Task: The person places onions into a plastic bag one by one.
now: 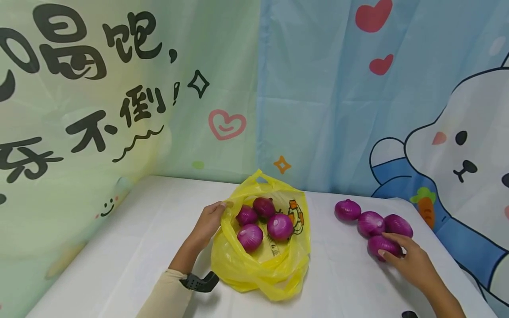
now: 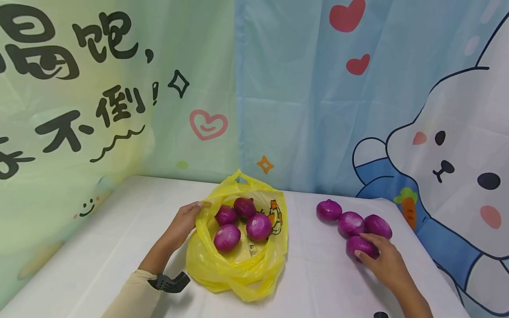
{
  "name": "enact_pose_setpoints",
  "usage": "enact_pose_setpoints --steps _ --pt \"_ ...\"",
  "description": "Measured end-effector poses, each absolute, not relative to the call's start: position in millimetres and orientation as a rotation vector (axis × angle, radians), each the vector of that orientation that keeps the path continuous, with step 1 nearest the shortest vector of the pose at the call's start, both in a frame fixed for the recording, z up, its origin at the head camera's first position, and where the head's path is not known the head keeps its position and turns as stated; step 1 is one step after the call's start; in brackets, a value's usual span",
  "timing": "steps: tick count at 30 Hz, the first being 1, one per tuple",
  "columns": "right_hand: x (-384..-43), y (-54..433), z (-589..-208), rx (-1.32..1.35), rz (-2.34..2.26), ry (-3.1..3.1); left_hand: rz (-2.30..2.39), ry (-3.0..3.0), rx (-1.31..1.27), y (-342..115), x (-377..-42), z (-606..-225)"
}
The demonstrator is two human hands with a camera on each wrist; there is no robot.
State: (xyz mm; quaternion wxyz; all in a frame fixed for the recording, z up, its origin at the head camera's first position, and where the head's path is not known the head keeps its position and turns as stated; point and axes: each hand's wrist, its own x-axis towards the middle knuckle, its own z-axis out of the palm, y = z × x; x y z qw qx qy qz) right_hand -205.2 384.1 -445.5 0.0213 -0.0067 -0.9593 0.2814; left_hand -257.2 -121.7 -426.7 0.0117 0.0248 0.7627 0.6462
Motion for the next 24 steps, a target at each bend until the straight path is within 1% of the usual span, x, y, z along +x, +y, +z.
enact_pose_setpoints --steps 8,15,24 --pt "-203.9 383.3 -445.4 0.023 0.833 -2.950 2.022 2.377 0.077 -122.2 -257.7 -426.4" --pt "-201.1 381.5 -439.8 -0.053 0.881 -2.839 2.021 2.392 0.105 -122.7 -256.8 -424.3" --pt "-202.2 372.3 -435.7 -0.021 0.937 -2.767 2.017 2.388 0.078 -122.7 -256.9 -425.3"
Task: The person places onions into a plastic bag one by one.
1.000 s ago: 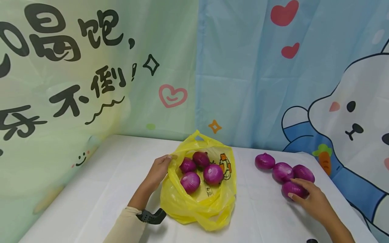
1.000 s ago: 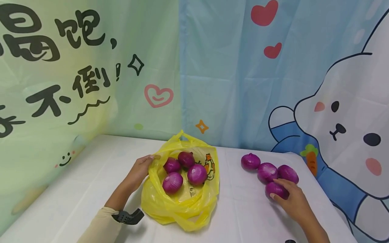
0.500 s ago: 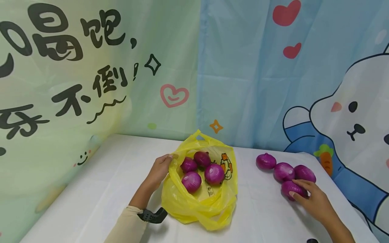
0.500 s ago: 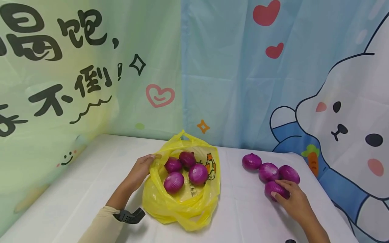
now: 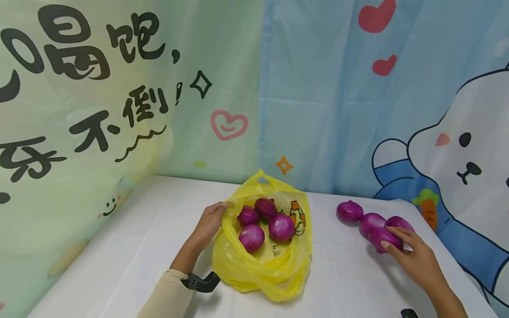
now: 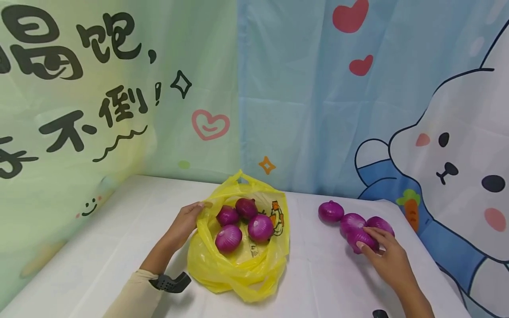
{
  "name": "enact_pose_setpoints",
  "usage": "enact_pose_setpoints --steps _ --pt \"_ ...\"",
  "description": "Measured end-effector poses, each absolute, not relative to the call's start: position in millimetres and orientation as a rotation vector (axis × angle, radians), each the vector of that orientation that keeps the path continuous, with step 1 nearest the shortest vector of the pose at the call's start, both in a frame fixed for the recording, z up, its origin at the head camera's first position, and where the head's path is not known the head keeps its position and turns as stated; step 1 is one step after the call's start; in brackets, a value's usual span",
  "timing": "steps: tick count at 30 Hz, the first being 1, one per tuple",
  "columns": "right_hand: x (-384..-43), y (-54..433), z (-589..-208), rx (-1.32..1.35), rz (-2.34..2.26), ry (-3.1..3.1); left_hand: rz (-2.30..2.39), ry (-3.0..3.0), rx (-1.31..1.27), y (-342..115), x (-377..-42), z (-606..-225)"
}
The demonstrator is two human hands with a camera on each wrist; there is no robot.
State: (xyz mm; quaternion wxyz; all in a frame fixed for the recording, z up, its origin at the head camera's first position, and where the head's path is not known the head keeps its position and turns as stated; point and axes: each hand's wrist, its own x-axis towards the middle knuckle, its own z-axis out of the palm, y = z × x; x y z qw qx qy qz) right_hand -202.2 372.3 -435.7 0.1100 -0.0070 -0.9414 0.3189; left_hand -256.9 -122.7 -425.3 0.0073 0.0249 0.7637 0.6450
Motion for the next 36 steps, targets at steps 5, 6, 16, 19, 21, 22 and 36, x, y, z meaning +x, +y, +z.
enact_pose_setpoints --steps 5,6,16,19,21,22,36 --pt "-201.1 360.6 -432.7 -0.013 1.037 -2.685 2.015 2.394 0.069 -121.2 -256.5 -426.1" --pt "-201.3 357.8 -431.7 -0.015 1.058 -2.671 2.021 2.391 0.074 -121.3 -256.4 -425.9" --pt "-210.8 339.1 -427.2 0.027 1.131 -2.617 2.026 2.391 0.086 -121.9 -256.4 -424.2" --pt "-214.8 331.4 -424.4 0.067 1.196 -2.588 2.020 2.398 0.084 -122.8 -256.5 -424.7" --pt "-217.5 325.0 -422.1 0.085 1.238 -2.583 2.018 2.395 0.081 -123.1 -257.0 -425.7" --pt "-218.9 321.7 -420.9 0.103 1.249 -2.581 2.018 2.393 0.080 -123.1 -257.3 -426.3" --pt "-238.5 283.7 -408.1 0.249 1.343 -2.559 2.025 2.381 0.086 -122.0 -258.1 -426.1"
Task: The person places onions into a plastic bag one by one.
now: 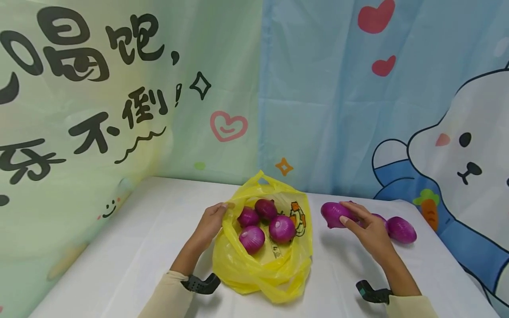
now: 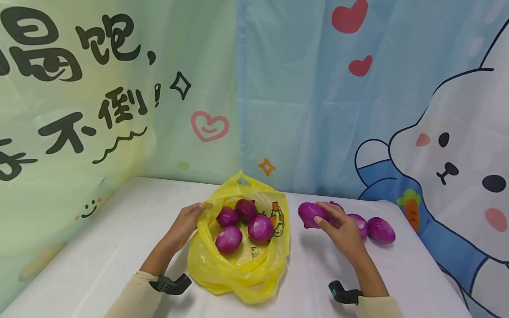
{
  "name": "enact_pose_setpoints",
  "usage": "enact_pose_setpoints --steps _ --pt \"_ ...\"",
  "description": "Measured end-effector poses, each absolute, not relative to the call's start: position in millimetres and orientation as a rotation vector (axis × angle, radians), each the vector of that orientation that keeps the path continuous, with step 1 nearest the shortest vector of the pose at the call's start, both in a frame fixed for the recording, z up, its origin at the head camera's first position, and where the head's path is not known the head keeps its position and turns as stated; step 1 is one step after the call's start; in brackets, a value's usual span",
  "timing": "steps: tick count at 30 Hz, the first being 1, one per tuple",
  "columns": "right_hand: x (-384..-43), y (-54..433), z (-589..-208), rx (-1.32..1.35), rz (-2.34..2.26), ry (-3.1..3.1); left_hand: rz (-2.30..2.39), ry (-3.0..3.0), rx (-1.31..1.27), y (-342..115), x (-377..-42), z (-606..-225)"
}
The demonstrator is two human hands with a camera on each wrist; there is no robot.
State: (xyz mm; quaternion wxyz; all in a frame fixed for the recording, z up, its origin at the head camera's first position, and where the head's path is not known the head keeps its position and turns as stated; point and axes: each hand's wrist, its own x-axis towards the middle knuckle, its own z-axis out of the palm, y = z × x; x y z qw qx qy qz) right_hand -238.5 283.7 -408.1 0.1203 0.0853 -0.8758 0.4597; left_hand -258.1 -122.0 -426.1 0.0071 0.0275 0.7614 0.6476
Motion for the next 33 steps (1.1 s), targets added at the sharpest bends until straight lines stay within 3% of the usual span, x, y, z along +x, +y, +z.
enact_pose_setpoints --steps 17,33 --pt "-261.7 234.1 -398.5 0.451 1.570 -2.489 2.020 2.382 0.058 -119.7 -258.3 -426.0" --pt "-277.0 186.9 -412.6 0.777 1.803 -2.443 2.028 2.375 0.065 -121.6 -260.6 -427.2"
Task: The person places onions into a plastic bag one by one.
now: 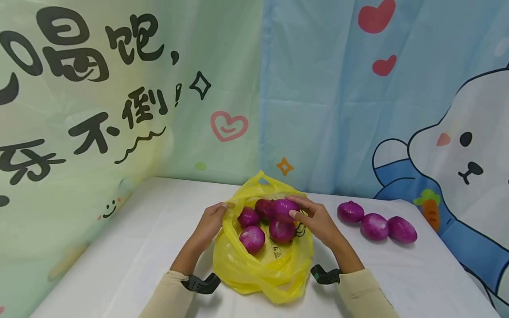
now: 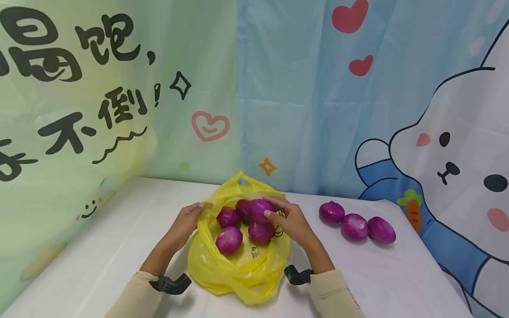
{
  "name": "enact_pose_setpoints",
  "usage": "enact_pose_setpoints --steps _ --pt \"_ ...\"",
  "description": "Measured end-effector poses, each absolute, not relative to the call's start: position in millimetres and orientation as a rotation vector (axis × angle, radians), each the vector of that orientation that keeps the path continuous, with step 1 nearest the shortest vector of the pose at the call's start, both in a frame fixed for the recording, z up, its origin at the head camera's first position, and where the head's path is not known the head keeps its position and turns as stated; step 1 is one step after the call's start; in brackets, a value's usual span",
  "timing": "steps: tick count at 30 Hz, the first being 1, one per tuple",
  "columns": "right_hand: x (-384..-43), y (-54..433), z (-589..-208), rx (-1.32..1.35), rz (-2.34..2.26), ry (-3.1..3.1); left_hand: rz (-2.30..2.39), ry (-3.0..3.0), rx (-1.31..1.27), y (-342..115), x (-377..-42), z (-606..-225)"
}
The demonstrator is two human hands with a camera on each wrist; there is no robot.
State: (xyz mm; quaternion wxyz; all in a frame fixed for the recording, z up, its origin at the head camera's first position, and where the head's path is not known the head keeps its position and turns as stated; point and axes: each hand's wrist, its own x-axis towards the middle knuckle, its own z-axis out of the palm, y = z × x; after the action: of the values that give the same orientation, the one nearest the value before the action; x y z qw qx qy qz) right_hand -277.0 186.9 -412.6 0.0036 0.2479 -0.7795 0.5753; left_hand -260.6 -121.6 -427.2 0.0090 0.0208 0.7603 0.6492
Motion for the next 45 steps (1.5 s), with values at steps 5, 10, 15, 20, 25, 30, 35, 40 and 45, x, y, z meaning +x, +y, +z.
enact_pose_setpoints --steps 5,10,15,20,25,30,35,40,45 --pt "-276.9 162.0 -413.9 0.878 1.796 -2.431 2.059 2.367 0.112 -122.0 -260.4 -427.2" --pt "-278.1 141.2 -417.2 0.976 1.810 -2.399 2.061 2.365 0.113 -121.0 -258.8 -423.7" --pt "-275.2 123.5 -414.8 0.986 1.762 -2.433 2.055 2.368 0.110 -122.4 -257.5 -420.6" --pt "-264.8 111.5 -401.7 0.974 1.714 -2.524 2.056 2.363 0.111 -120.1 -257.5 -420.4" --pt "-276.3 105.2 -412.7 0.980 1.659 -2.570 2.036 2.367 0.103 -119.1 -258.6 -422.2" --pt "-285.6 97.2 -419.0 1.069 1.644 -2.617 2.027 2.400 0.071 -119.2 -259.4 -423.0" --pt "-286.5 87.4 -420.9 1.096 1.657 -2.675 2.036 2.416 0.048 -121.6 -261.7 -424.1" --pt "-284.5 82.1 -426.0 1.097 1.648 -2.675 2.031 2.429 0.038 -122.0 -262.0 -424.0" --pt "-284.4 78.1 -434.8 1.153 1.619 -2.626 2.035 2.421 0.039 -122.5 -261.8 -422.7"
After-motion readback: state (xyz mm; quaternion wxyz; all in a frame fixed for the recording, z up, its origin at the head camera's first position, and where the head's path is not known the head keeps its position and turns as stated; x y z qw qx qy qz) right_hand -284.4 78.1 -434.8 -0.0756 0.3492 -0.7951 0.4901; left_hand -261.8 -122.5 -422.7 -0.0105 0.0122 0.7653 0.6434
